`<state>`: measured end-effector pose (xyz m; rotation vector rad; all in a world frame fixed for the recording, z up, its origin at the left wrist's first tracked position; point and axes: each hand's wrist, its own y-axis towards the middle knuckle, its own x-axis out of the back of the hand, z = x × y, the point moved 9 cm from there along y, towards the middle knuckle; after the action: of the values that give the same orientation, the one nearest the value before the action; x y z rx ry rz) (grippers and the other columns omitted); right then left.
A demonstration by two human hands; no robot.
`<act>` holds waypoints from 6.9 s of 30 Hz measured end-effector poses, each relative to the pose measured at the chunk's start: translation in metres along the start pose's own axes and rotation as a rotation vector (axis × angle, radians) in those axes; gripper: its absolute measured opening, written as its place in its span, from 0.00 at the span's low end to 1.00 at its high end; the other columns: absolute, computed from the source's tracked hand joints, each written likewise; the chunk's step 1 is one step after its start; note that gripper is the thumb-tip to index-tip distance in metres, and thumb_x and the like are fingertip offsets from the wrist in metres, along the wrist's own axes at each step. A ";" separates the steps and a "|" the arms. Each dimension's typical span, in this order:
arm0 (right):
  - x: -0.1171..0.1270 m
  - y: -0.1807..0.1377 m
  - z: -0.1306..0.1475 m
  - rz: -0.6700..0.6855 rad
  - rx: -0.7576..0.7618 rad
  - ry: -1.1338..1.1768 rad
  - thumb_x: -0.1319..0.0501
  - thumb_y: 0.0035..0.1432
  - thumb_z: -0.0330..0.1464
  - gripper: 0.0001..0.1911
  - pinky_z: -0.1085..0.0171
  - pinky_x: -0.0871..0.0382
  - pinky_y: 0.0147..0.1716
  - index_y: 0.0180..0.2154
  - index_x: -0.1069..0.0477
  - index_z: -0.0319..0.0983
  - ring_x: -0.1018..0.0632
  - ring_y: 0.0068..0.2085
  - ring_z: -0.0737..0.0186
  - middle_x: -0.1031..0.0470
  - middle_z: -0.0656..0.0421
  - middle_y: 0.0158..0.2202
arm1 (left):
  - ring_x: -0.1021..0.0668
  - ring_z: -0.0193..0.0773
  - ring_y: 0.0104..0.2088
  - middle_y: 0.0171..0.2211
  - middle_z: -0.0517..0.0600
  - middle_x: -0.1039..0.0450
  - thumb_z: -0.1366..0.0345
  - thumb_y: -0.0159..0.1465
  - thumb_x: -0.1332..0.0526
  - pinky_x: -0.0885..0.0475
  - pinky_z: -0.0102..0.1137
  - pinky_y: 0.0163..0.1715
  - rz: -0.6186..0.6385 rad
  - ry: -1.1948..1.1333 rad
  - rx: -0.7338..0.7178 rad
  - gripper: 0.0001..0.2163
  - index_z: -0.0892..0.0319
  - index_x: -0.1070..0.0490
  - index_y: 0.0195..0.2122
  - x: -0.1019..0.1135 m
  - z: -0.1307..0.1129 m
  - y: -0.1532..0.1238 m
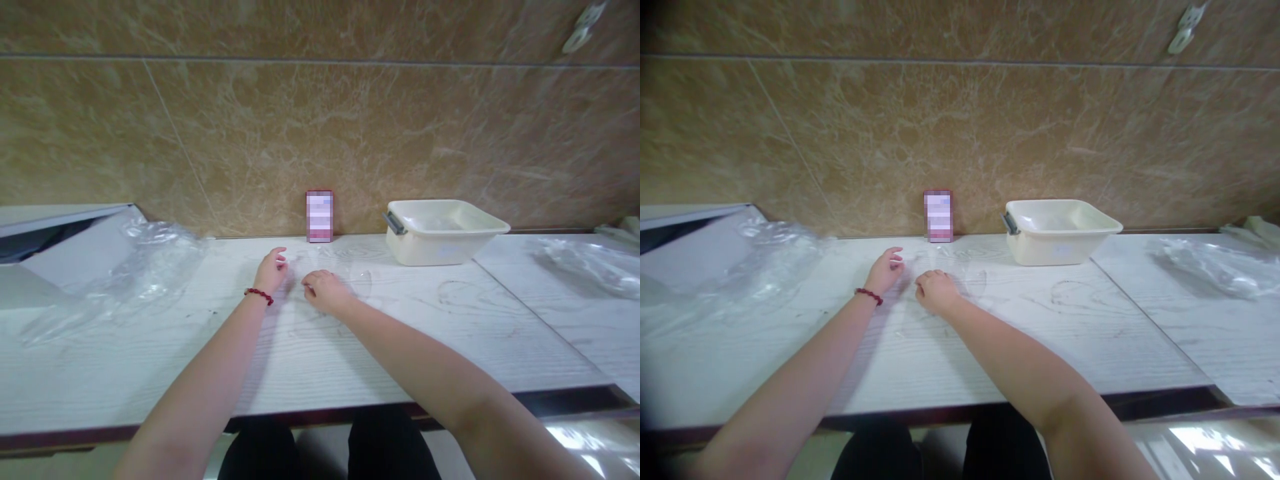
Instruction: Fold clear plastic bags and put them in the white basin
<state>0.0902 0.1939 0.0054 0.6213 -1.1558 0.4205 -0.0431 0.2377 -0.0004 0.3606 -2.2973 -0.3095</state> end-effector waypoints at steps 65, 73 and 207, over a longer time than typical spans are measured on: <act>0.015 0.013 -0.040 -0.240 -0.119 0.257 0.48 0.44 0.21 0.11 0.67 0.41 0.38 0.25 0.30 0.38 0.32 0.35 0.67 0.31 0.59 0.28 | 0.33 0.30 0.23 0.23 0.44 0.36 0.70 0.47 0.46 0.38 0.25 0.23 0.381 0.184 -0.292 0.09 0.59 0.35 0.31 -0.021 -0.034 -0.022; 0.007 0.014 -0.046 -0.166 -0.154 0.187 0.48 0.45 0.23 0.12 0.67 0.42 0.40 0.23 0.28 0.39 0.31 0.35 0.66 0.30 0.58 0.27 | 0.30 0.34 0.33 0.31 0.50 0.31 0.63 0.53 0.47 0.35 0.29 0.35 0.313 0.191 -0.396 0.11 0.59 0.29 0.34 -0.006 -0.030 -0.015; 0.061 0.073 -0.102 -0.129 -0.516 -0.548 0.63 0.57 0.45 0.32 0.44 0.59 0.45 0.57 0.77 0.44 0.42 0.49 0.48 0.43 0.47 0.50 | 0.32 0.38 0.46 0.45 0.48 0.31 0.50 0.57 0.53 0.40 0.32 0.47 0.290 0.260 -0.417 0.21 0.53 0.35 0.46 -0.021 -0.029 -0.009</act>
<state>0.1406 0.3151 0.0527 0.3558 -1.6579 -0.1799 -0.0065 0.2332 0.0025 -0.1363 -1.9345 -0.5457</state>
